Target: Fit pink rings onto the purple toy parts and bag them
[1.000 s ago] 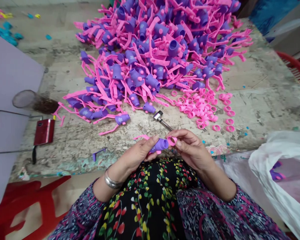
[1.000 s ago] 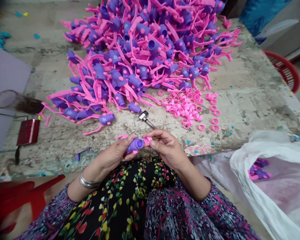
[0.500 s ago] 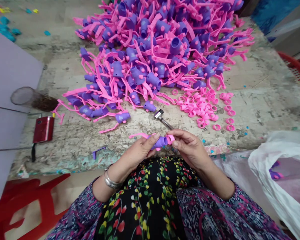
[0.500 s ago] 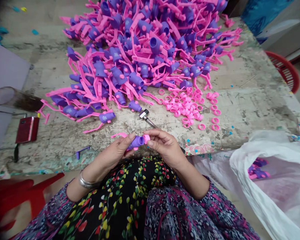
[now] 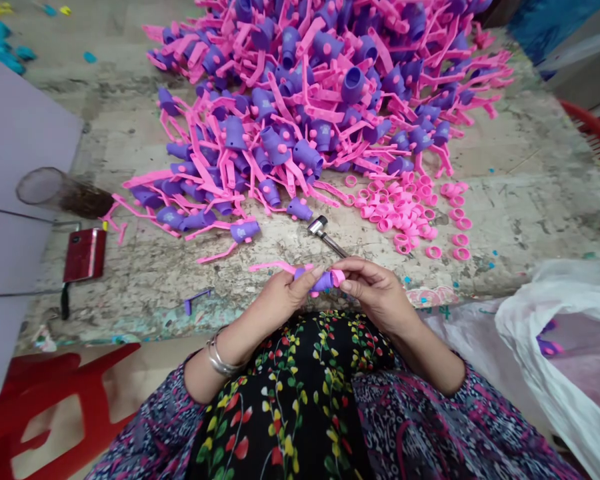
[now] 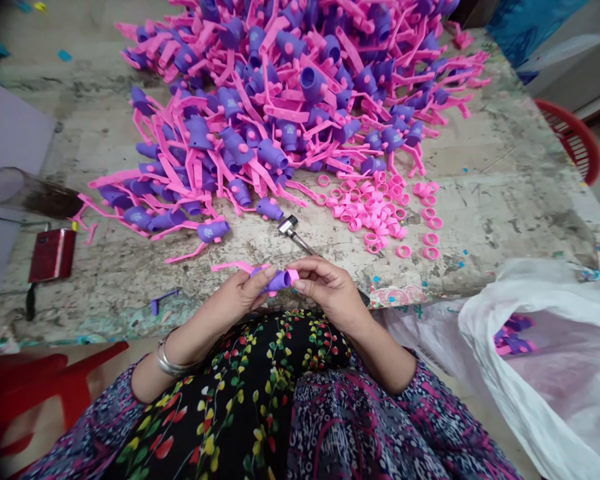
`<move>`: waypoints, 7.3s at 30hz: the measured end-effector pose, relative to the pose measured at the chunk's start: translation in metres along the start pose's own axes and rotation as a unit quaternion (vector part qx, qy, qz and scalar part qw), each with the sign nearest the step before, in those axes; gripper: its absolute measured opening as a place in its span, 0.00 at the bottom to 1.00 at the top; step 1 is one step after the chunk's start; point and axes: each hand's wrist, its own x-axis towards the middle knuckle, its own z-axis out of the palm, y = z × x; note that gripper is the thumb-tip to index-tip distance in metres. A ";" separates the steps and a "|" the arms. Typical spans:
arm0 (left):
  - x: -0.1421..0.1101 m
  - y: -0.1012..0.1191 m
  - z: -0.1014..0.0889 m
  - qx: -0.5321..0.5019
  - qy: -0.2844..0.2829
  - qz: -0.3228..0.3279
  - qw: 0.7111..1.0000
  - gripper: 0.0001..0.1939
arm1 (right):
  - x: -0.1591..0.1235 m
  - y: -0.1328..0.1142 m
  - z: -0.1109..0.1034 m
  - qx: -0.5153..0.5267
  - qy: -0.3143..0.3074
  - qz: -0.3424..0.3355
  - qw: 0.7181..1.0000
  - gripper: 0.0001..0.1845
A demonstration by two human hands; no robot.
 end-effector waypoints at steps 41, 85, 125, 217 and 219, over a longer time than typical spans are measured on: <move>0.005 -0.001 0.003 0.353 0.121 0.033 0.927 0.34 | 0.005 0.013 0.006 -0.197 0.047 -0.140 0.969 0.10; 0.008 -0.013 0.021 -0.165 -0.020 0.051 0.985 0.29 | -0.012 -0.009 0.017 -0.397 0.038 -0.309 0.863 0.22; -0.001 -0.011 0.017 -0.145 -0.081 0.008 0.986 0.26 | -0.017 -0.018 0.014 -0.377 -0.012 -0.269 0.886 0.11; 0.003 -0.014 0.029 -0.067 -0.042 0.038 0.996 0.31 | 0.009 0.001 0.014 0.012 0.090 0.071 0.993 0.29; 0.003 -0.013 0.029 -0.050 -0.037 0.055 0.997 0.31 | 0.012 -0.004 0.018 0.022 0.106 0.066 0.992 0.27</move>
